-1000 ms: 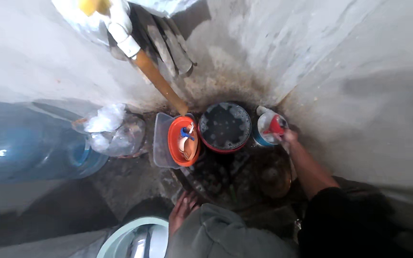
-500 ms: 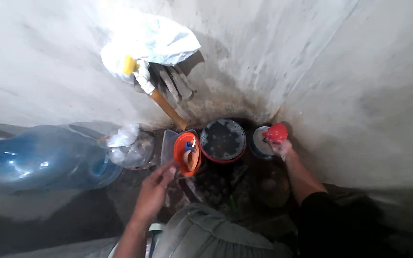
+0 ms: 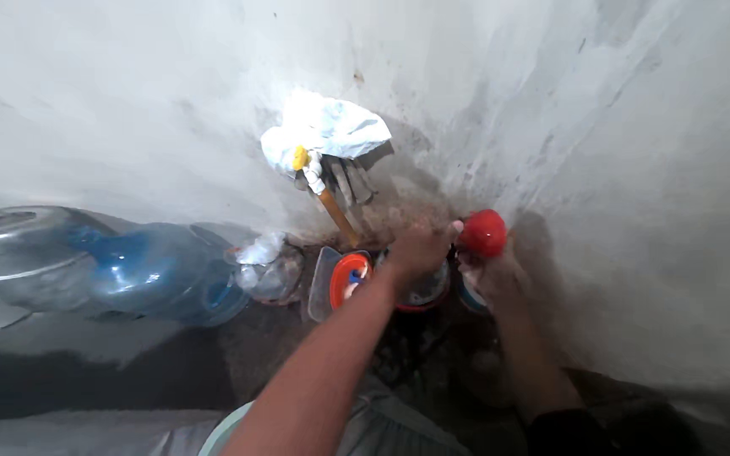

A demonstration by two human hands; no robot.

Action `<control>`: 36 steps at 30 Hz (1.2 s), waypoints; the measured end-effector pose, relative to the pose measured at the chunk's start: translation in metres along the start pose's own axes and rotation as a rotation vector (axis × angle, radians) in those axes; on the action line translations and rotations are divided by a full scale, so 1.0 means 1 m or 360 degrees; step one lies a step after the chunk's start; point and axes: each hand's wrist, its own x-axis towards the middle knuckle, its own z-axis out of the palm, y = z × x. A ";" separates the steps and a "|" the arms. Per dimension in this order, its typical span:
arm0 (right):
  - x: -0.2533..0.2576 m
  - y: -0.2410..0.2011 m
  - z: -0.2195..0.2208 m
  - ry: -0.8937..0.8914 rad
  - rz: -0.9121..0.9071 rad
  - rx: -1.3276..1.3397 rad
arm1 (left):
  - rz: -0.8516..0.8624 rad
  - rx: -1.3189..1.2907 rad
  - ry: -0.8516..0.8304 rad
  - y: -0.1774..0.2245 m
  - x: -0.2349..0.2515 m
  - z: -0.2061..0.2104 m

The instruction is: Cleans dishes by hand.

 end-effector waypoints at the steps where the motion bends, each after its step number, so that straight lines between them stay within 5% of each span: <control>1: -0.005 0.005 0.019 0.0038 -0.0092 -0.0198 | -0.0077 -0.0225 0.0049 -0.009 0.003 0.007; 9: -0.049 0.028 0.133 -0.0243 -0.0938 -0.2195 | -0.0238 -0.1397 0.0492 -0.059 0.015 -0.013; 14: -0.054 0.037 0.131 0.0040 -0.1974 -0.2409 | -0.0110 -0.1642 0.0402 -0.065 0.010 -0.020; 19: -0.059 0.019 0.152 -0.0387 -0.1246 -0.2885 | -0.0179 -0.1537 0.0360 -0.062 0.002 -0.014; 26: -0.042 0.015 0.153 -0.0866 -0.1237 -0.2884 | -0.0101 -0.1317 0.0457 -0.073 -0.004 -0.018; 31: -0.049 0.008 0.157 -0.0738 -0.1246 -0.3465 | 0.0033 -0.1182 0.0459 -0.065 0.009 -0.011; 36: -0.055 0.002 0.158 -0.0573 -0.1196 -0.3568 | 0.0028 -0.0971 0.0353 -0.056 0.012 -0.009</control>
